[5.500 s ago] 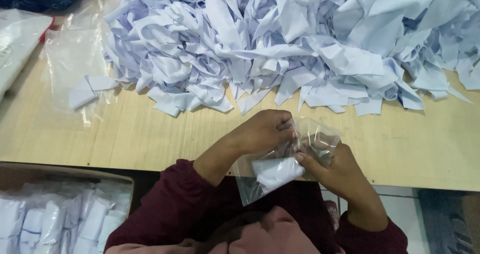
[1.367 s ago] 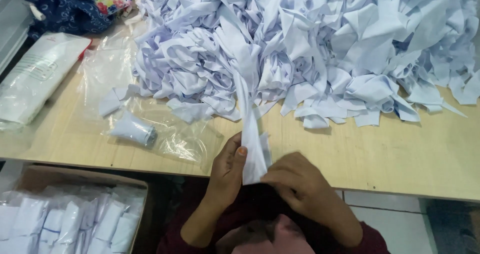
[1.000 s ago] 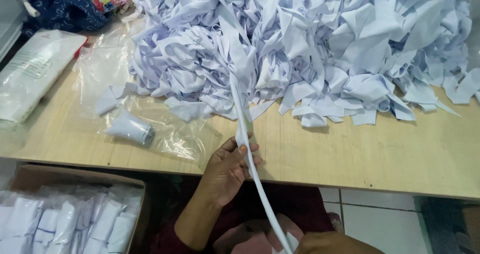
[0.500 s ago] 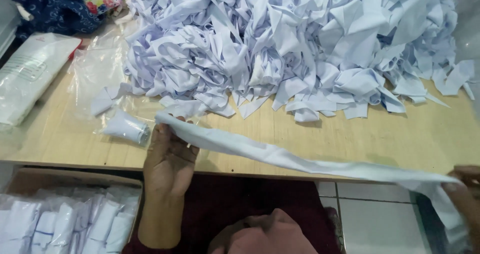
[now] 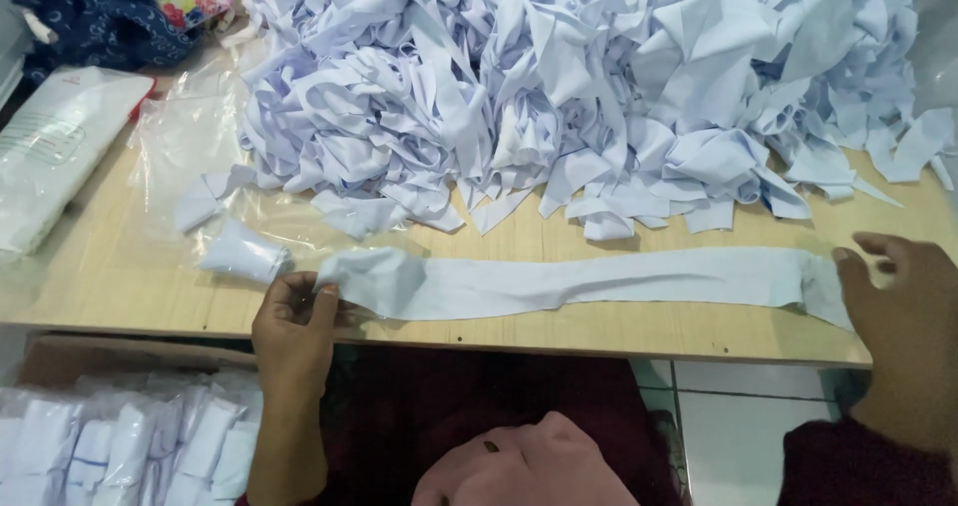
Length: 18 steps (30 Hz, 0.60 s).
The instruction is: The person folds white fabric strips and places them into a plastic bag, then puts the bag into a cardboard box.
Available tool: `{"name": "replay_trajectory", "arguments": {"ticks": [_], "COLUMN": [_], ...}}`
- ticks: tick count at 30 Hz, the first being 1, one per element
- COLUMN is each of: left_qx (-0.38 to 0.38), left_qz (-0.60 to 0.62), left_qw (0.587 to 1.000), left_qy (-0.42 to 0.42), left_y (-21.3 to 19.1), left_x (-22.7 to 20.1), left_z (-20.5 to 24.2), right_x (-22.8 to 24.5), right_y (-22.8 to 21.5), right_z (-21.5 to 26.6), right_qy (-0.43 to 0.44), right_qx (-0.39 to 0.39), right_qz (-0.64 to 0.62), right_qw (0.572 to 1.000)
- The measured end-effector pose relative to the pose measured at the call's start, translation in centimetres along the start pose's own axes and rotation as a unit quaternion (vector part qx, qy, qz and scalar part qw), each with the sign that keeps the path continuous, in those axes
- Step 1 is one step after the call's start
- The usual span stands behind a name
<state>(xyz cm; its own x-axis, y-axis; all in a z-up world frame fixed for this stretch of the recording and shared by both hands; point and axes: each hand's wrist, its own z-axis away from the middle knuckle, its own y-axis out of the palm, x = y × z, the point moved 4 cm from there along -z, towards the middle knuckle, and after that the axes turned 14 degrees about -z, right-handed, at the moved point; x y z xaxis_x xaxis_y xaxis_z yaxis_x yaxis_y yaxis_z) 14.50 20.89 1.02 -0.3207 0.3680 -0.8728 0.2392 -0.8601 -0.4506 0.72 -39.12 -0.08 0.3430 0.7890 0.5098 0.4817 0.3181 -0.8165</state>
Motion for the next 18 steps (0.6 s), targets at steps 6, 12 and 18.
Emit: {"name": "replay_trajectory", "arguments": {"ticks": [6, 12, 18], "left_qx": [0.045, 0.015, 0.138], "left_qz": [-0.075, -0.082, -0.07], "left_qw": [0.996, 0.993, 0.977], "left_qy": [-0.015, 0.083, 0.145], "left_y": [0.1, 1.1, 4.7], "left_x": [-2.2, -2.1, -5.2], "left_z": [0.6, 1.3, 5.3], "right_x": [-0.9, 7.3, 19.2], "right_y": [1.1, -2.0, 0.3], "right_z": [5.3, 6.0, 20.1], "right_qy": [0.086, 0.119, -0.096], "right_qx": [-0.113, -0.101, 0.26], "right_qz": [0.002, 0.009, 0.015], "right_qw": [0.99, 0.988, 0.961]}}
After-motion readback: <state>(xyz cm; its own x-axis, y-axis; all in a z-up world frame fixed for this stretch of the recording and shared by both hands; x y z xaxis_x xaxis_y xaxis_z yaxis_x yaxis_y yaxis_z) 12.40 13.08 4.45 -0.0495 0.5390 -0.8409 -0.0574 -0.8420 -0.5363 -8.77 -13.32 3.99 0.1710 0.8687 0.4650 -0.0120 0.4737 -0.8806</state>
